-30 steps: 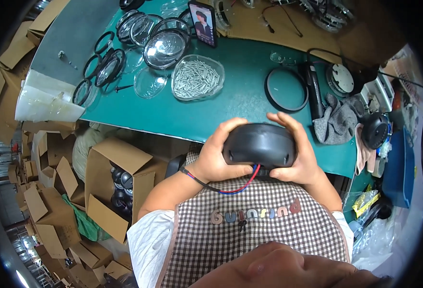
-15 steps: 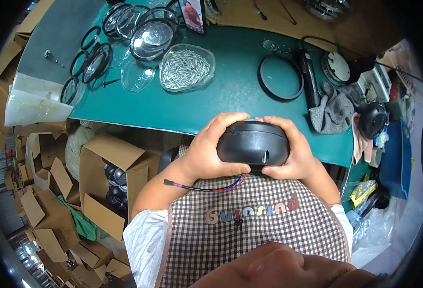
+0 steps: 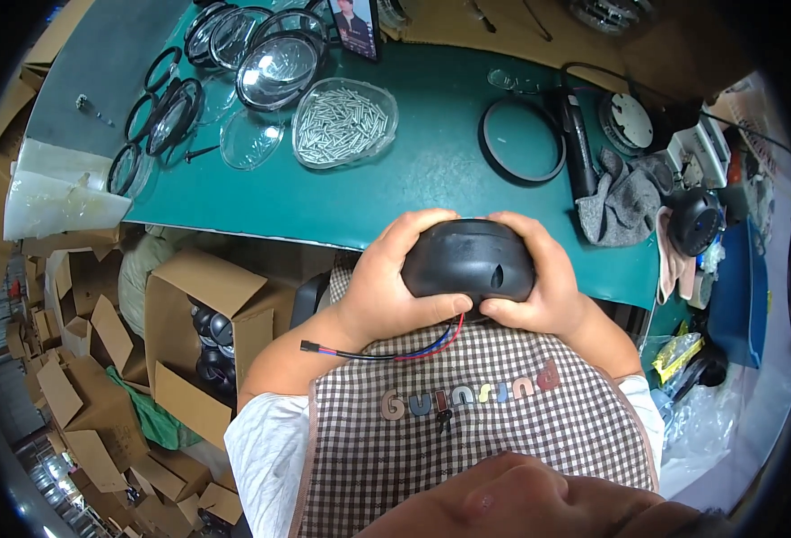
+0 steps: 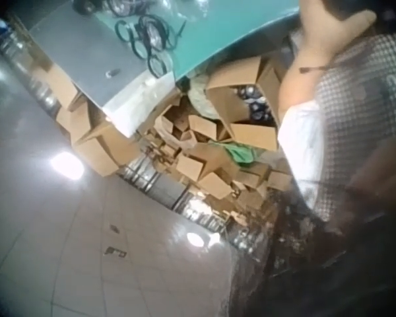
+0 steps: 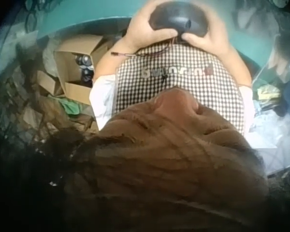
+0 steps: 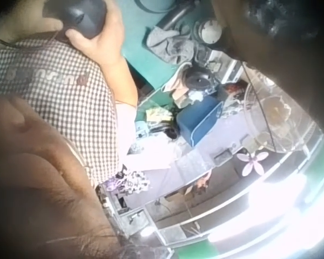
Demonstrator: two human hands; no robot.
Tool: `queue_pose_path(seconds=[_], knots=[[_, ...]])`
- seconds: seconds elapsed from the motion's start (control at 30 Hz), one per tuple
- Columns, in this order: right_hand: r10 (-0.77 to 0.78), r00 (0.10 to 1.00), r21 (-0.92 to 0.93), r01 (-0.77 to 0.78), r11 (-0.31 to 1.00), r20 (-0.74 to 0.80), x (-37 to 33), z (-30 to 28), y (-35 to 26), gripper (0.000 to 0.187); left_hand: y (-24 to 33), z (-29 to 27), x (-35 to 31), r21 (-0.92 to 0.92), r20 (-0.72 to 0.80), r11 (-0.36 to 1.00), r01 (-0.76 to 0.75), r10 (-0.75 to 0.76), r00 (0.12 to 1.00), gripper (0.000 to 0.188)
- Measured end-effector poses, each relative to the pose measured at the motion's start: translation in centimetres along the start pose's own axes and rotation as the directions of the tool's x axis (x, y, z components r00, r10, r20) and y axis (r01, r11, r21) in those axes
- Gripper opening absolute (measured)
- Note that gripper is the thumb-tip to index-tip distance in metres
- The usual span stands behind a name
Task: The person assembles circular LED lights by placing internal electronic components into a lamp housing, attaching a plastic lens, and fastening it with screws using an electric screwdriver.
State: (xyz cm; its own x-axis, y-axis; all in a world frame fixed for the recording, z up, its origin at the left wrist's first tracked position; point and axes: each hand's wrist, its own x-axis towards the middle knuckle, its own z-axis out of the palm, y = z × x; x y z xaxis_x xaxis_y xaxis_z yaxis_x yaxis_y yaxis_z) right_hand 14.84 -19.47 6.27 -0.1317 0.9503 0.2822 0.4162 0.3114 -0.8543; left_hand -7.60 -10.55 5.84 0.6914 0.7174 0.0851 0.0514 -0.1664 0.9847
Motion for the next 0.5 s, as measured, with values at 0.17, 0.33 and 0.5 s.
queue_pose_path(seconds=[0.17,0.33,0.5], knots=[[0.196,0.980,0.110,-0.199,0.974,0.035,-0.4,-0.3,0.2,0.085,-0.1,-0.1,1.0,0.026,0.122,0.993,0.113,-0.116,0.986,0.087],[0.411,0.892,0.701,-0.171,0.693,-0.190,-1.2,0.1,1.6,0.077,-1.0,1.6,3.0,-0.180,0.085,0.981,0.071,-0.056,0.995,0.091],[0.563,0.751,0.689,-0.204,0.695,-0.345,0.2,-1.4,3.8,0.075,-1.5,3.6,9.3,-0.249,-0.024,0.967,0.052,-0.059,0.998,0.075]])
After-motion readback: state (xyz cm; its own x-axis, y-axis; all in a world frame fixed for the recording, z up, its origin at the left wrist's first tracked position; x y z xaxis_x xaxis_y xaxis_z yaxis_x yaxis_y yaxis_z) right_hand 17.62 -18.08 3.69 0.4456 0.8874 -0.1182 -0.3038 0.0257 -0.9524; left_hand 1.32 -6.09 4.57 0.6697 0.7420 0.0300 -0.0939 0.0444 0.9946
